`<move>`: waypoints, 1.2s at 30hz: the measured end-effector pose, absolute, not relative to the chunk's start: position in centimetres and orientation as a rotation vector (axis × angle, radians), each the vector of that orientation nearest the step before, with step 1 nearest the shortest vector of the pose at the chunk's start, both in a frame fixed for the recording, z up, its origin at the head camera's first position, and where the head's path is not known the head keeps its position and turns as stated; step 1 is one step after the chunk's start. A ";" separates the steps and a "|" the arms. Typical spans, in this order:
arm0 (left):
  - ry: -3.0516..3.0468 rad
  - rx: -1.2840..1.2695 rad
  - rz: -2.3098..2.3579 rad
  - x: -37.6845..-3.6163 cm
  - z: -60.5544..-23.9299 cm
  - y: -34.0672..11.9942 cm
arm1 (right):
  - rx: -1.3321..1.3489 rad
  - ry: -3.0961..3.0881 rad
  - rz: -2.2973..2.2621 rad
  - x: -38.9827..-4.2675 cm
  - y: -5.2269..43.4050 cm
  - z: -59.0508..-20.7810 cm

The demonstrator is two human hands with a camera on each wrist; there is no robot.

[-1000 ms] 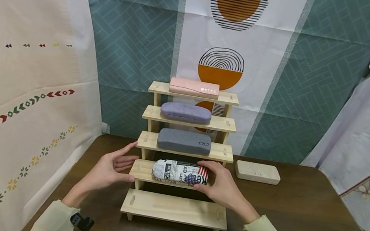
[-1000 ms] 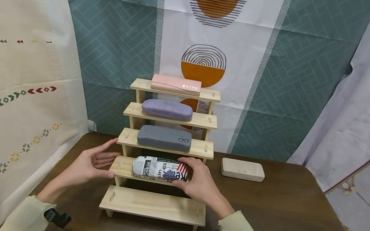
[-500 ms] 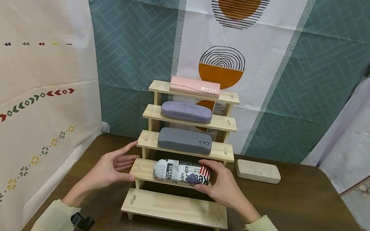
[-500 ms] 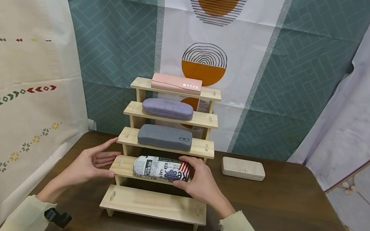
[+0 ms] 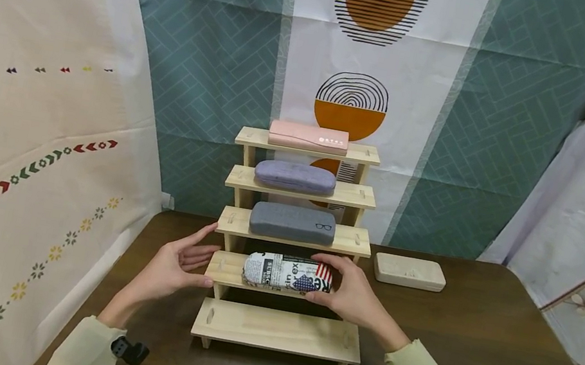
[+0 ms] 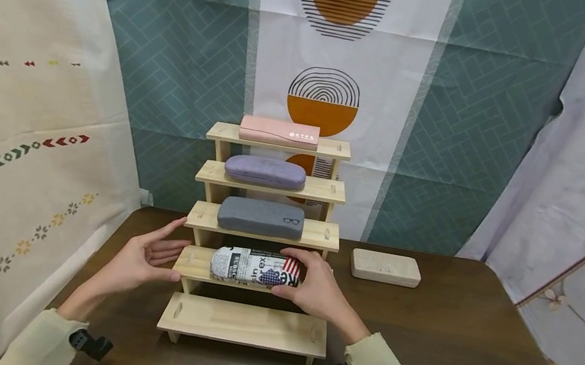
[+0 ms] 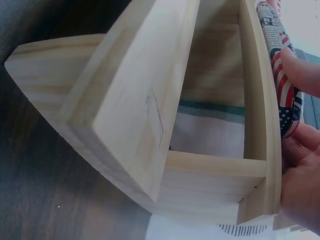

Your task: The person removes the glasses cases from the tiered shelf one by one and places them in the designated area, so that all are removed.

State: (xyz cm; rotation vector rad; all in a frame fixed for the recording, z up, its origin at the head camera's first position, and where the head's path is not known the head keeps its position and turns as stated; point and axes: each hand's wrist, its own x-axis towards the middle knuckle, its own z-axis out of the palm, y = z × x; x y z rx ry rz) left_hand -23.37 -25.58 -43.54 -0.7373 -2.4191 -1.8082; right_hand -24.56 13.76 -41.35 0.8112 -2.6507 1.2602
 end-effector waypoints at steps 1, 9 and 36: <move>-2.422 -0.736 -1.803 -23.3 -43.6 -25.6 | 0.814 -2.650 1.266 -24.5 13.7 -41.3; -2.415 -0.743 -1.800 -23.3 -43.7 -25.6 | 0.809 -2.627 1.326 -24.2 13.7 -41.4; -2.424 -0.737 -1.794 -23.4 -43.5 -25.5 | 0.790 -2.443 1.743 -22.4 16.4 -40.5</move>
